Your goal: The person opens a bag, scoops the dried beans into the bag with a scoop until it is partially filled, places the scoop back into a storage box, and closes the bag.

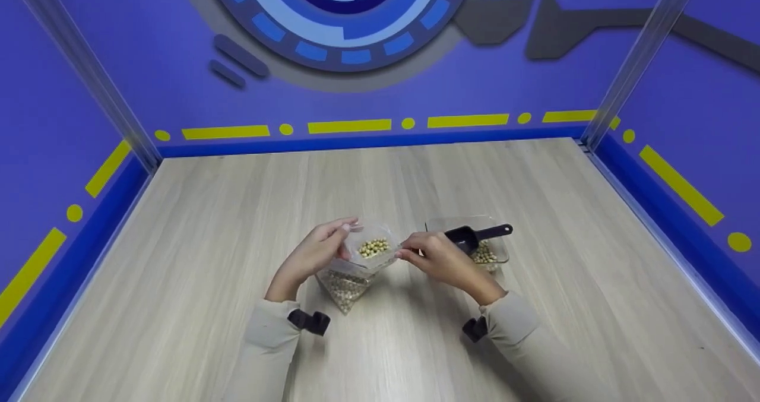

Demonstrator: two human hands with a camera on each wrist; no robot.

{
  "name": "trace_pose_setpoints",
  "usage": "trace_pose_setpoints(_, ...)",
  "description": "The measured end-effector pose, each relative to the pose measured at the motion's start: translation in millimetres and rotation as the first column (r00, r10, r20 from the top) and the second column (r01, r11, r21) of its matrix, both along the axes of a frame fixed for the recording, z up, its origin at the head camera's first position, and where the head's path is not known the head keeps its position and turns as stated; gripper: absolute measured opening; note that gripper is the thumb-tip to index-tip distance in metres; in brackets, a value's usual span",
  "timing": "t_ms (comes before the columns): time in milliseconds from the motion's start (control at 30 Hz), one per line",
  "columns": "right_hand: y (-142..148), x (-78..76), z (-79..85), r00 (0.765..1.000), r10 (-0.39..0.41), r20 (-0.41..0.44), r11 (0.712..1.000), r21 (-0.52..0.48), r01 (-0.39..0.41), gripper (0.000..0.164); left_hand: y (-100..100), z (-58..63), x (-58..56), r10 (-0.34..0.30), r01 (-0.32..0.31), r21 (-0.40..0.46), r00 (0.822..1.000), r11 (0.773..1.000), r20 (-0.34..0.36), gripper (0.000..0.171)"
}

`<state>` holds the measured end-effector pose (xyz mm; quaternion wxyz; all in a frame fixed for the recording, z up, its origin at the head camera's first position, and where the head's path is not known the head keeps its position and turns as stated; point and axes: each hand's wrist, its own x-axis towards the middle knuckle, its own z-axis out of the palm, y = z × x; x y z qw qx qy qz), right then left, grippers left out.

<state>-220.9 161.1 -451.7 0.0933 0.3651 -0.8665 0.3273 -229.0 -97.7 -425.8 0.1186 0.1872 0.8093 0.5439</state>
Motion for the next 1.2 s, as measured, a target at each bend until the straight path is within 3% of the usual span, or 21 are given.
trace_pose_setpoints(233,-0.1,-2.3,-5.4,1.000,-0.011,0.011,0.999,-0.039,0.011,0.016,-8.5,-3.8,-2.2,0.062,-0.064,-0.051,0.997,0.997,-0.036,0.041)
trace_pose_setpoints(433,0.2,-3.4,-10.3,1.000,-0.025,0.008,0.998,-0.064,0.026,0.014,-12.5,-11.9,-4.9,0.059,-0.071,-0.074,0.987,0.995,-0.146,0.034)
trace_pose_setpoints(667,-0.4,-4.4,-12.2,0.999,-0.037,0.004,0.994,-0.104,0.037,0.015,-8.3,-14.8,-5.1,0.203,-0.215,-0.038,0.957,0.976,-0.206,0.020)
trace_pose_setpoints(800,0.2,-4.1,-11.3,0.998,-0.055,0.002,0.992,-0.111,0.055,0.015,-5.9,-12.7,-3.4,0.248,-0.260,-0.023,0.940,0.965,-0.232,0.018)
trace_pose_setpoints(1200,9.8,-10.2,3.6,0.996,-0.088,-0.008,0.988,-0.126,0.086,0.015,0.5,-5.1,1.6,0.263,-0.254,0.067,0.934,0.965,-0.242,0.015)
